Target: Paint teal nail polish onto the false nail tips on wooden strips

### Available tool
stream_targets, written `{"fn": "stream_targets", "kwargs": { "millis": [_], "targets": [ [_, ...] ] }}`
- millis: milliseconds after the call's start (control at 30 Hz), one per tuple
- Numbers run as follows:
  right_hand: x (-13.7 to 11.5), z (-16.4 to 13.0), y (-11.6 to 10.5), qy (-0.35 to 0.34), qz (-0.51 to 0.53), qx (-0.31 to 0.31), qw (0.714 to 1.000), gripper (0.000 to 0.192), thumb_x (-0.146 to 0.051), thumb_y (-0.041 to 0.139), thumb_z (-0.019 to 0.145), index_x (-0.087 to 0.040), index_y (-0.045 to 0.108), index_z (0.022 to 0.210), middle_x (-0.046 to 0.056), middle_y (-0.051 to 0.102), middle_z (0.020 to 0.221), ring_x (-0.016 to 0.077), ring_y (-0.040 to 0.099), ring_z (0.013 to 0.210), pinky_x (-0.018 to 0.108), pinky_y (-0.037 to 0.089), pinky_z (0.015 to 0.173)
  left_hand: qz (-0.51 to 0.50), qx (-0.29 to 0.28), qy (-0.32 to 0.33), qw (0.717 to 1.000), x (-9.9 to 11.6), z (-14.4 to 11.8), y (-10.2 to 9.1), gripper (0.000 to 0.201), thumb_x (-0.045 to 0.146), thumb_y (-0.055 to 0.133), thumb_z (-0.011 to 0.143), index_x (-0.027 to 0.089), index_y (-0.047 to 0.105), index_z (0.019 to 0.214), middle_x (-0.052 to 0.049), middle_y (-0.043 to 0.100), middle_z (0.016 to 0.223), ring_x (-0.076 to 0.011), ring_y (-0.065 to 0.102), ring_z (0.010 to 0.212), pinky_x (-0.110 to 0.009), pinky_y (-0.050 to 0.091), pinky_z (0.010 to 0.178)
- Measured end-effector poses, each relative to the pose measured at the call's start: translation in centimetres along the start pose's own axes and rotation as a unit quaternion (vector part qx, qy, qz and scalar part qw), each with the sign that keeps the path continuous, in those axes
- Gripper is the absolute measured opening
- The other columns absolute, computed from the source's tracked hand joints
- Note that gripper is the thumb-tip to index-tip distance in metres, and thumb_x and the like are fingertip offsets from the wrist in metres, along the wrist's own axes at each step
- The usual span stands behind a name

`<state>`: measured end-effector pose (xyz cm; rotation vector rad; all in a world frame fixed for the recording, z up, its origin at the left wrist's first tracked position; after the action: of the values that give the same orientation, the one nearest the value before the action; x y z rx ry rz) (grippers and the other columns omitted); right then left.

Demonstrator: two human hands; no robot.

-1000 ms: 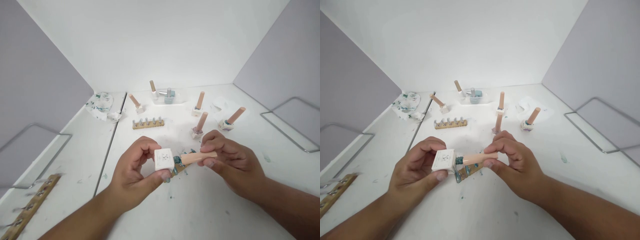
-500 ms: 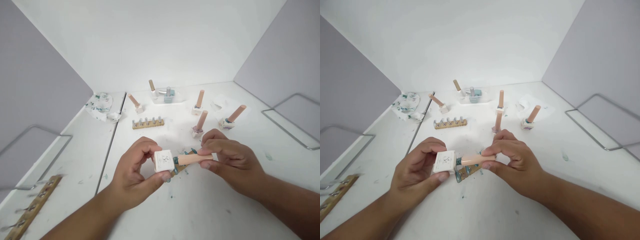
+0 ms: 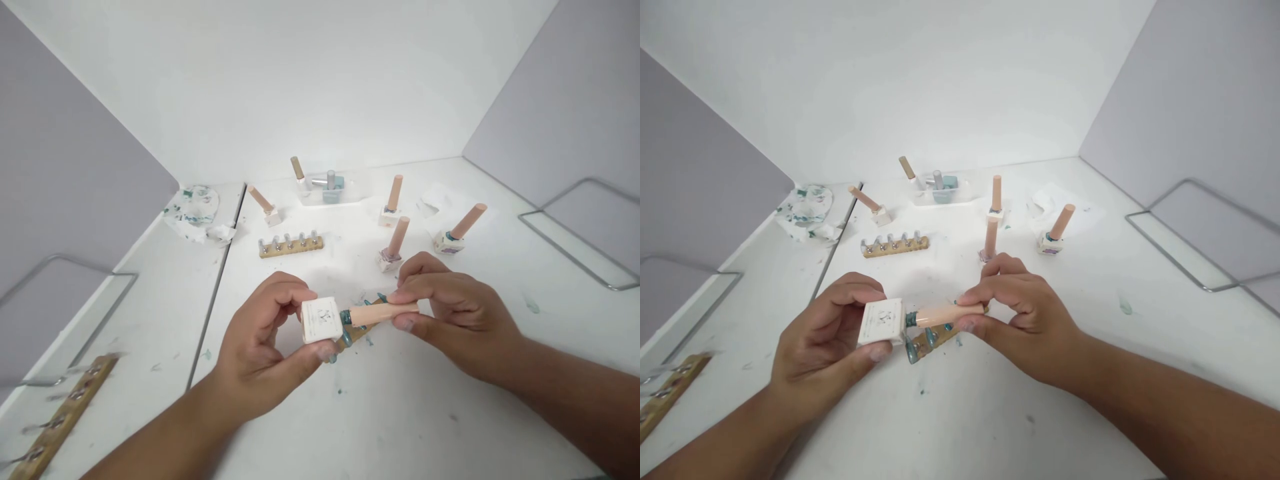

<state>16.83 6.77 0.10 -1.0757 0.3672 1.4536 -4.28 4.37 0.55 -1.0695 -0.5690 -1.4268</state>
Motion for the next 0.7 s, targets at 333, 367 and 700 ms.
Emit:
{"fn": "stream_targets", "kwargs": {
  "millis": [333,367,700],
  "targets": [
    [0.09,0.05,0.07,-0.016,-0.023,0.003,1.000,0.018,-0.017,0.071,0.084,-0.030,0.071,0.096,-0.002,0.064,0.067,0.0179,0.056,0.079,0.035,0.051,0.069,0.043,0.003,0.007,0.999,-0.03,-0.16,0.18,0.029,0.018,0.072,0.081,0.025,0.062,0.108,-0.003,0.055,0.088,-0.0153,0.054,0.079,-0.028,0.048,0.065],
    [0.14,0.08,0.07,-0.016,-0.022,0.004,1.000,0.018,-0.017,0.071,0.085,-0.031,0.071,0.096,-0.002,0.064,0.067,0.0176,0.056,0.079,0.034,0.051,0.069,0.049,0.006,0.010,0.999,-0.06,-0.22,0.14,0.030,0.018,0.072,0.081,0.025,0.061,0.109,-0.003,0.055,0.089,-0.0154,0.054,0.080,-0.028,0.048,0.065],
    [0.48,-0.19,0.19,0.001,-0.019,-0.005,1.000,0.016,-0.021,0.071,0.086,-0.033,0.070,0.097,-0.002,0.065,0.068,0.0178,0.055,0.083,0.032,0.051,0.071,0.065,-0.006,0.015,0.998,-0.35,-0.34,0.02,0.034,0.016,0.070,0.082,0.024,0.061,0.114,-0.004,0.056,0.092,-0.0167,0.057,0.083,-0.028,0.051,0.066]
  ]
}}
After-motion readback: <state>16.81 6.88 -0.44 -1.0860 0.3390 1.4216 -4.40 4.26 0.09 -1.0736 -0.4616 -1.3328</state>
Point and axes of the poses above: each hand's wrist, its own z-axis towards the middle knuckle, its own y-axis out of the palm, x = y × z, the point moved 6 cm from there along z, towards the middle knuckle
